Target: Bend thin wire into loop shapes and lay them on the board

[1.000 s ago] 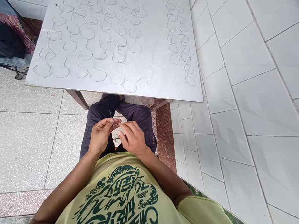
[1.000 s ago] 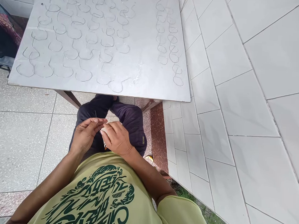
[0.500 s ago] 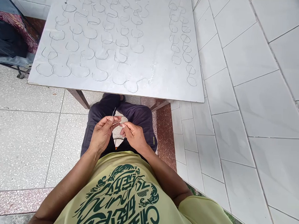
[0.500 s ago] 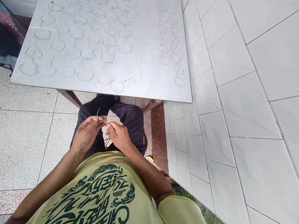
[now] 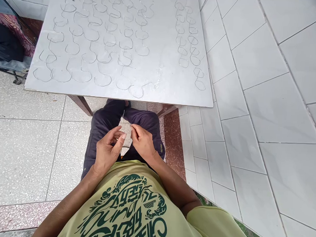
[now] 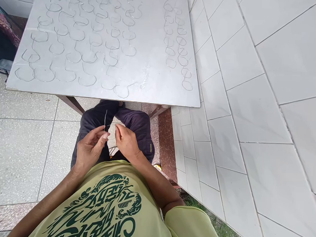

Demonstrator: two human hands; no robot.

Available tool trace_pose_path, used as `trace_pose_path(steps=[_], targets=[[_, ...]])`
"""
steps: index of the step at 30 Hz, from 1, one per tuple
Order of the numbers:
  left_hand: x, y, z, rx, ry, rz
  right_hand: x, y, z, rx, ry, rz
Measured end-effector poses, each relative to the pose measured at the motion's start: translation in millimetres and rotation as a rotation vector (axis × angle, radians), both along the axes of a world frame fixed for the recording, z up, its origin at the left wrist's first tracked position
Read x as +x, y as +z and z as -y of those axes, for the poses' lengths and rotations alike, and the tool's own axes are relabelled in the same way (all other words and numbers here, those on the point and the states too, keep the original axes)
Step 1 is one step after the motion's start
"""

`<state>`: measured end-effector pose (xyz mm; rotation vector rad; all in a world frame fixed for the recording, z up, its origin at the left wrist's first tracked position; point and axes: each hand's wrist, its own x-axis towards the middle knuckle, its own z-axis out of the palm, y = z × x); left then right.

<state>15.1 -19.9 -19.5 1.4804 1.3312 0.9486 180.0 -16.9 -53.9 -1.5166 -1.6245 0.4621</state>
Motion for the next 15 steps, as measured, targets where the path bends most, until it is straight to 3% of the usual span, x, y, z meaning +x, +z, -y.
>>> trace_pose_path(steps=[4,10,15], targets=[[-1.0,-5.0,0.8,0.067,-0.005,-0.179,2.3,-4.5,0.2,0.03,0.064,0.1],[-6.8,-18.0,-5.1,0.141,-0.012,-0.233,3.2,-1.3,5.2,-0.027,0.187,0.182],[-12.5,-22.4,-13.7,0.209,-0.135,-0.271,4.6,-1.7,5.8,-0.046,0.198,0.184]])
